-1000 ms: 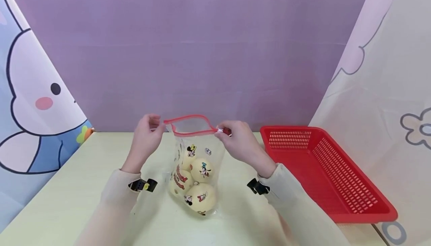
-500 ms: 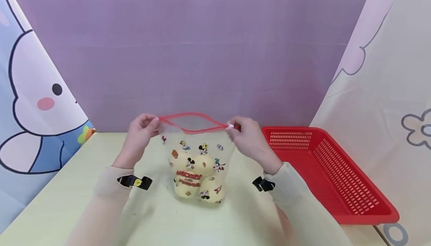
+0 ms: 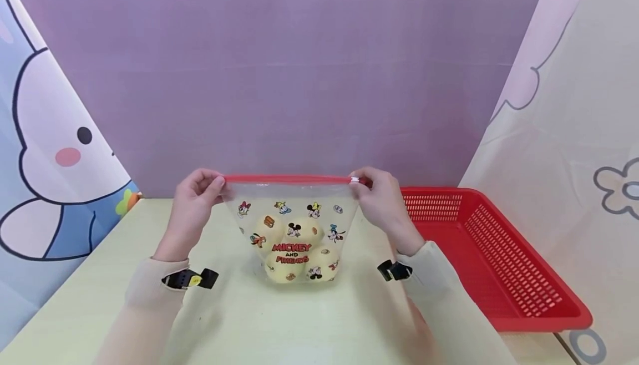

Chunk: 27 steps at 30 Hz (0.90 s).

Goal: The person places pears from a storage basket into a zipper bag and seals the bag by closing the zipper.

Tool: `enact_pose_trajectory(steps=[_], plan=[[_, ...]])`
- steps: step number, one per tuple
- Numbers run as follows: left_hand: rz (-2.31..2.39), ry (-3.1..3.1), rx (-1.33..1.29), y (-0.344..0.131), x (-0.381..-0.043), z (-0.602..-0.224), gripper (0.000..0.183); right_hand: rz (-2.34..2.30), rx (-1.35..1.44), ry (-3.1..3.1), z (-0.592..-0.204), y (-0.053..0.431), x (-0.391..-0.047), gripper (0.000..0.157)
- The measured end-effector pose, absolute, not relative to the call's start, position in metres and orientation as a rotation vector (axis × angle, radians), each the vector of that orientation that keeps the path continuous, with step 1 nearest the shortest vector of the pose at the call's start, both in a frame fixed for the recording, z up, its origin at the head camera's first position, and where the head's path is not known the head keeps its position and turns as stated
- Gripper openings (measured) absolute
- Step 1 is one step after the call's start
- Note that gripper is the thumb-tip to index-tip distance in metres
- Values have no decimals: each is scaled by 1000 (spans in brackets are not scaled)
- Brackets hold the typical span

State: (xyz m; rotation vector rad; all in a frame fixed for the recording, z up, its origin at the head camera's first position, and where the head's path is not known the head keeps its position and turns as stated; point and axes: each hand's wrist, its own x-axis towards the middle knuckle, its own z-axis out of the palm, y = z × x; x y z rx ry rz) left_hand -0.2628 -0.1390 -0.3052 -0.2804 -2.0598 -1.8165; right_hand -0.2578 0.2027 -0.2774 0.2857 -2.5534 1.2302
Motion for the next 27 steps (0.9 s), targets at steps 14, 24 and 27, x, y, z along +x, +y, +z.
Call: enact_pose_trajectory(steps=[14, 24, 27], plan=[[-1834, -2083, -255, -146, -264, -319, 19, 1664, 238, -2199, -300, 203, -253, 25], [-1823, -2076, -245, -147, -262, -318, 19, 1705, 150, -2088, -311, 198, -252, 23], [-1811, -2105, -274, -148, -261, -317, 20, 1716, 114, -2048, -314, 196, -252, 23]])
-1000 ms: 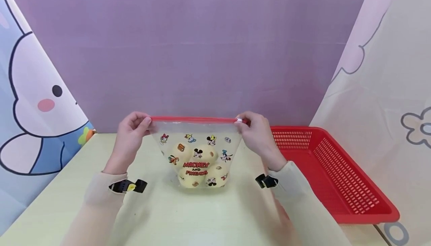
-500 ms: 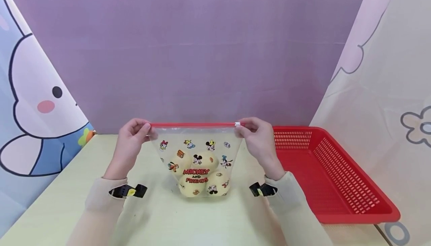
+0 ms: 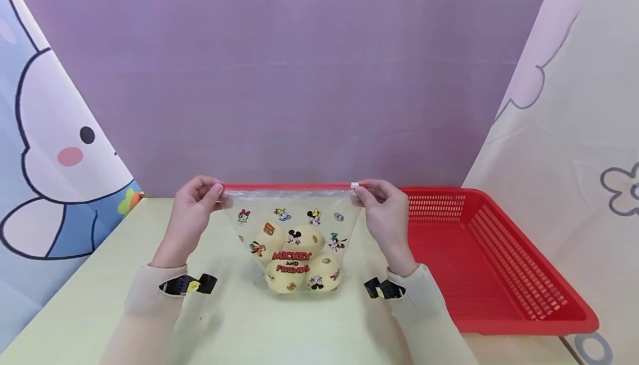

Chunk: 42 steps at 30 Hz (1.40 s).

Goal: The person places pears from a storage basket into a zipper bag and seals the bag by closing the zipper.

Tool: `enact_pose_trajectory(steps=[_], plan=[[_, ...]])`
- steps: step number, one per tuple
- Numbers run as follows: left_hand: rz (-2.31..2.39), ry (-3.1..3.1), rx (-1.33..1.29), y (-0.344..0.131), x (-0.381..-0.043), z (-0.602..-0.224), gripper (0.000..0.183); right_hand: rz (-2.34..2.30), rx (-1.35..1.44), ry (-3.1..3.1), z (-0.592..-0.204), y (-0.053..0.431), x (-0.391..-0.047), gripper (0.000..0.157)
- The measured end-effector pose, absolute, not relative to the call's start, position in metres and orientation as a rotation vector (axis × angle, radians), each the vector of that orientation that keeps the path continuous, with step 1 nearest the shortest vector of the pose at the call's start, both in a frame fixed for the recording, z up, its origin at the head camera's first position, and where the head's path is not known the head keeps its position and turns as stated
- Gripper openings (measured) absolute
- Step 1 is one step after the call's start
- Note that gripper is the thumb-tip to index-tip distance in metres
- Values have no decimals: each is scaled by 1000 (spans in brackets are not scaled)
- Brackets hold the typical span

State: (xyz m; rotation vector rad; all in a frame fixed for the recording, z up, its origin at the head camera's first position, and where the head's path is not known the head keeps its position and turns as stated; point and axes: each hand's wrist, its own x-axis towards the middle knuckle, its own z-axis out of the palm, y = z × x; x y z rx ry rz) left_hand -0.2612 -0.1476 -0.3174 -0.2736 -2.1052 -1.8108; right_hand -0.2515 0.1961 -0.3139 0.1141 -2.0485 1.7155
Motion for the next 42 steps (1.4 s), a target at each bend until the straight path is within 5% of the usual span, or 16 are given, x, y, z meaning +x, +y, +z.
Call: enact_pose_trajectory(steps=[15, 25, 42], plan=[[-1725, -2262, -318, -153, -259, -304, 23, 1737, 213, -1990, -319, 197, -248, 18], [-1098, -2483, -315, -131, -259, -281, 28, 1730, 297, -1986, -323, 196, -249, 15], [-867, -2443, -965, -30, -269, -264, 22, 1746, 366, -1995, -330, 193, -256, 10]])
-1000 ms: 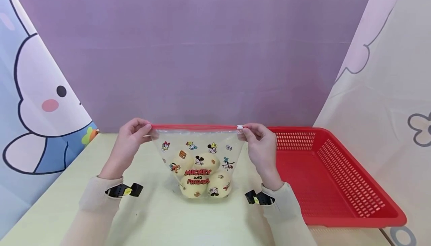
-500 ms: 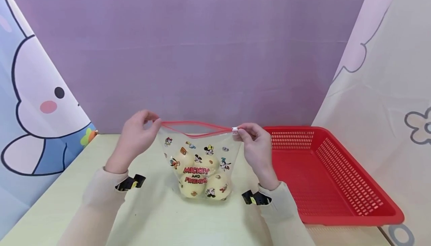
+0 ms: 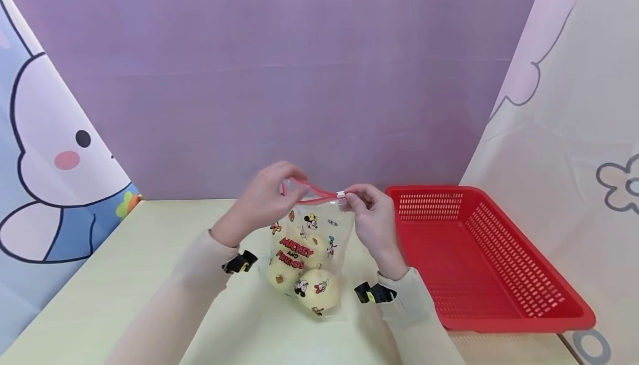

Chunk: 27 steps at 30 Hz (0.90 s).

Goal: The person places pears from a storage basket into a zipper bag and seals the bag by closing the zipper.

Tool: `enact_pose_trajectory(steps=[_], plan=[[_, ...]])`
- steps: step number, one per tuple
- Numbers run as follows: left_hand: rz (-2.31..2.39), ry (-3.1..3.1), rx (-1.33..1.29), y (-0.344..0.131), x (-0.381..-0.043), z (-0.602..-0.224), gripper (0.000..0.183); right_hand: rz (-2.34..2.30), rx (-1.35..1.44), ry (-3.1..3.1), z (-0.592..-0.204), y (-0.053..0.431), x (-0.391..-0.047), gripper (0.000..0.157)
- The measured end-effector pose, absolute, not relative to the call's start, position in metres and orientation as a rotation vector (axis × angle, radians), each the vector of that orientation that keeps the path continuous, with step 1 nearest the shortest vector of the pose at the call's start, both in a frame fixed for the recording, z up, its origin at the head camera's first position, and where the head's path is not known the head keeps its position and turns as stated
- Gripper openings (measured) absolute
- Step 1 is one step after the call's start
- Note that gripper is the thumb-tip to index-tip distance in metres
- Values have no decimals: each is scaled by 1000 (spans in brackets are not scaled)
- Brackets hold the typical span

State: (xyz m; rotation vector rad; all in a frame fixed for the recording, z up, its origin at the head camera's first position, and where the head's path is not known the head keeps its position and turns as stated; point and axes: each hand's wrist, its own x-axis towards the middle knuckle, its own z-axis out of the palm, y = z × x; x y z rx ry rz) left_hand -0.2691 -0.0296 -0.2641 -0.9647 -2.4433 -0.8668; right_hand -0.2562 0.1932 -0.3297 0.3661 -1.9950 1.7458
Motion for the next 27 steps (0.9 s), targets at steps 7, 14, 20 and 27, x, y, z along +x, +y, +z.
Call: enact_pose_trajectory(steps=[7, 14, 20, 27], plan=[[-852, -2495, -1080, 0, -277, -270, 21, 1772, 392, -1959, -327, 193, -256, 11], [-902, -2528, -1108, 13, -284, -276, 14, 1707, 376, -1985, -327, 193, -254, 11], [-988, -2552, -1106, 17, -285, -278, 8, 1595, 349, -2023, -325, 190, -250, 9], [-966, -2569, -1110, 20, -285, -277, 8, 1532, 336, -2036, -324, 190, -250, 8]])
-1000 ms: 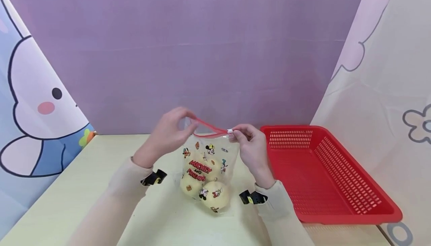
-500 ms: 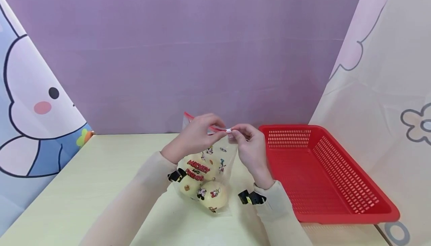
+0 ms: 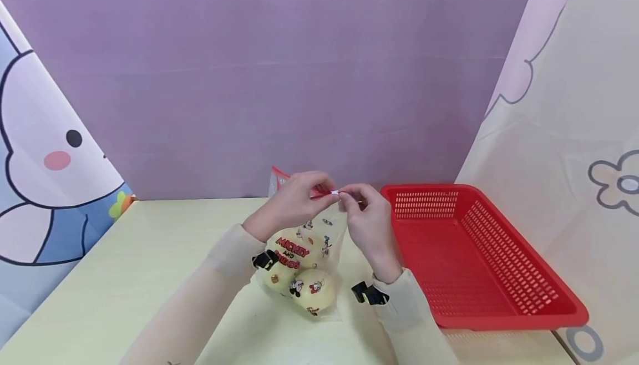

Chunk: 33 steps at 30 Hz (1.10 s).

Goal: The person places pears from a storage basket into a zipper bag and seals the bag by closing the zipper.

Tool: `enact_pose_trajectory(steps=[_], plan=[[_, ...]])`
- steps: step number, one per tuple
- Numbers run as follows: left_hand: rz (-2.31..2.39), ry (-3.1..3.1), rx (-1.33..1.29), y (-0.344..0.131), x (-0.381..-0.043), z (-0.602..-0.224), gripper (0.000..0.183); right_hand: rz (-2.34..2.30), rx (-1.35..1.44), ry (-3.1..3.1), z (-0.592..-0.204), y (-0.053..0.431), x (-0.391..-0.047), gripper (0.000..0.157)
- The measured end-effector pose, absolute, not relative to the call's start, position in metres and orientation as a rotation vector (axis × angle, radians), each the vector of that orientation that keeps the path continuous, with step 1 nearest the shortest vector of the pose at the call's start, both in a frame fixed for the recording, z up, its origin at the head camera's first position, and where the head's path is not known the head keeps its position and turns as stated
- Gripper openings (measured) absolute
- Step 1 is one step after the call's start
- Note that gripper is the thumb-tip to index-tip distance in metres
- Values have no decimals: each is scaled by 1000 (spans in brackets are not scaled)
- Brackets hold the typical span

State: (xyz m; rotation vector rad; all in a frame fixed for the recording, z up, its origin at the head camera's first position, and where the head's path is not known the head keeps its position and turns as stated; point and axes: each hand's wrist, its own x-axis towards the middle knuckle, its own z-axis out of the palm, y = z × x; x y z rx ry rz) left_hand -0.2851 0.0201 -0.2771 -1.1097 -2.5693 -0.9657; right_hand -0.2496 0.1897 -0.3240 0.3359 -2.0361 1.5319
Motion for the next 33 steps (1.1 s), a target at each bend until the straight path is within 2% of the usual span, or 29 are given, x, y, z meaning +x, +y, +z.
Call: enact_pose_trajectory(steps=[24, 33], plan=[[-794, -2459, -1322, 11, -295, -280, 8, 1516, 368, -2039, -323, 190, -249, 6], [-773, -2470, -1266, -10, -298, -283, 10, 1512, 319, -2038, -322, 191, -247, 8]])
